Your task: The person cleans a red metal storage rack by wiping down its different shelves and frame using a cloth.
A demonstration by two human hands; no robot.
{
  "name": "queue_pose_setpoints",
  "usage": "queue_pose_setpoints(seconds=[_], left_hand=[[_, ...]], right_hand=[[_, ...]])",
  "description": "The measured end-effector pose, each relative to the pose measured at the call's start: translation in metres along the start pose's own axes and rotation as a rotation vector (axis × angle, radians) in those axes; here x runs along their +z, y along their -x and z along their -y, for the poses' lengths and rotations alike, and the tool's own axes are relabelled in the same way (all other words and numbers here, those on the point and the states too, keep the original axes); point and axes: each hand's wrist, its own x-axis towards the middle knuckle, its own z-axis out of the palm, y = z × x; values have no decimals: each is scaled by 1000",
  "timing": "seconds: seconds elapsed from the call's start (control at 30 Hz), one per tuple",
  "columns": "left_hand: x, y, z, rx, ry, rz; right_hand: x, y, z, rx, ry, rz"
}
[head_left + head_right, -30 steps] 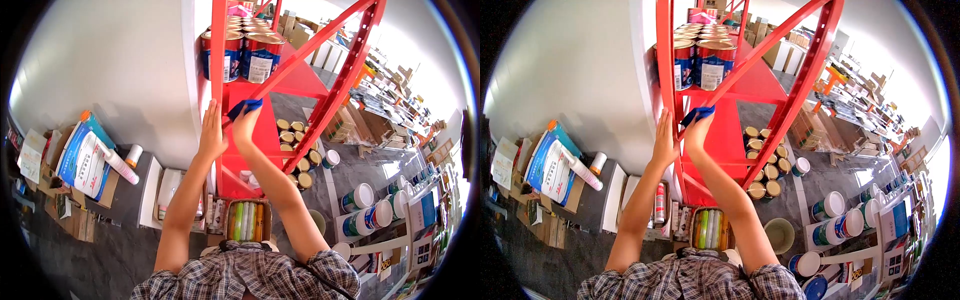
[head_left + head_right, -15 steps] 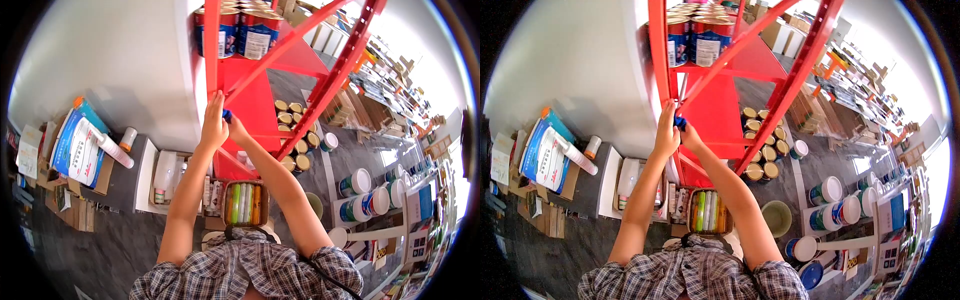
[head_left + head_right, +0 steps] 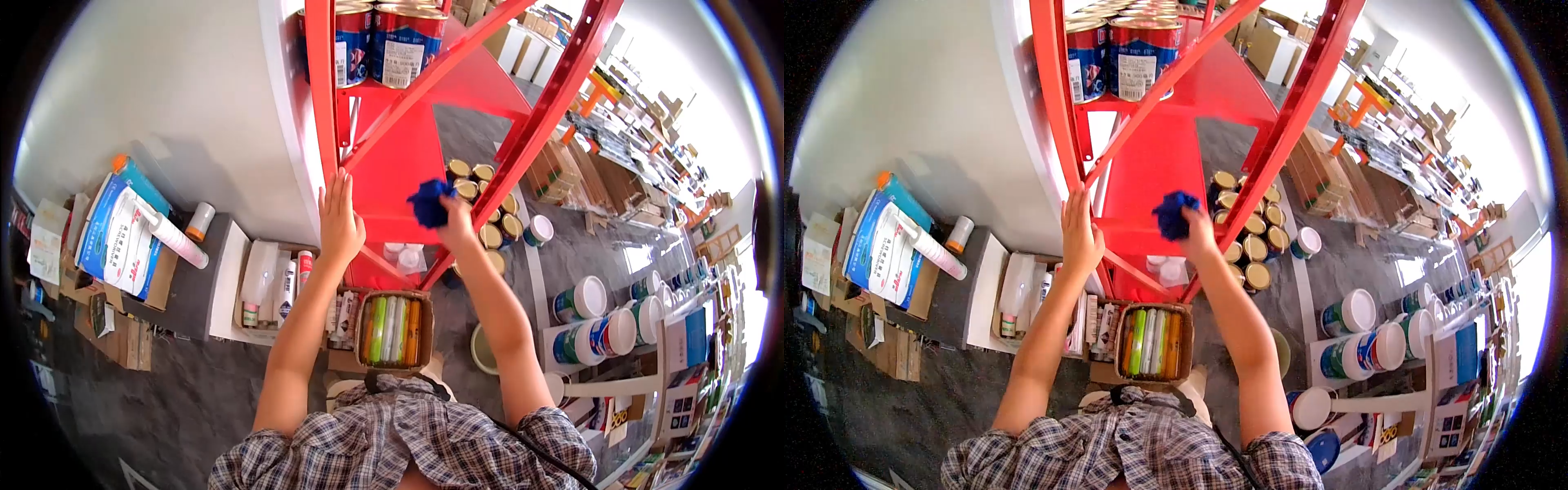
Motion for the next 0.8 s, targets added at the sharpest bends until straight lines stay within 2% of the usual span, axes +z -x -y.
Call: queue_pose_setpoints(seconds=[0.07,0.13,0.2,0.27,0.33,0.37,0.4,0.47,0.5,0.6,0.67,0.73,0.8], left_hand=[[-3,-19,-4,-1,-35,-25],[-4,-36,-3,-114,-77,-70],[-4,-46,2,-137,-128,-56],[-2,-51,5,-99,-124,-88],[-7,-50,10,-115,-175,2],[-11,-50,13,-106,-154,27],[-16,-49,14,-99,-129,58],[-19,-49,16,-97,-144,74],[-20,-49,15,-103,-157,100],[-23,-52,12,-101,-190,138],[-24,-52,11,-110,-229,170],[-24,-52,10,-107,-237,166],[-23,-51,8,-116,-278,166]], right_hand=[[51,-9,50,-173,104,92],[92,-26,67,-272,128,91],[104,-56,62,-223,242,160],[119,-66,54,-130,124,174],[126,-87,39,-121,-135,214],[118,-92,29,-278,57,333],[133,-70,37,-110,-146,228],[123,-86,17,-134,-13,399],[123,-88,2,-108,45,254],[103,-122,-57,-16,8,258],[117,-93,-47,-9,-37,354],[116,-95,-57,-36,8,343],[116,-92,-68,-190,37,206]])
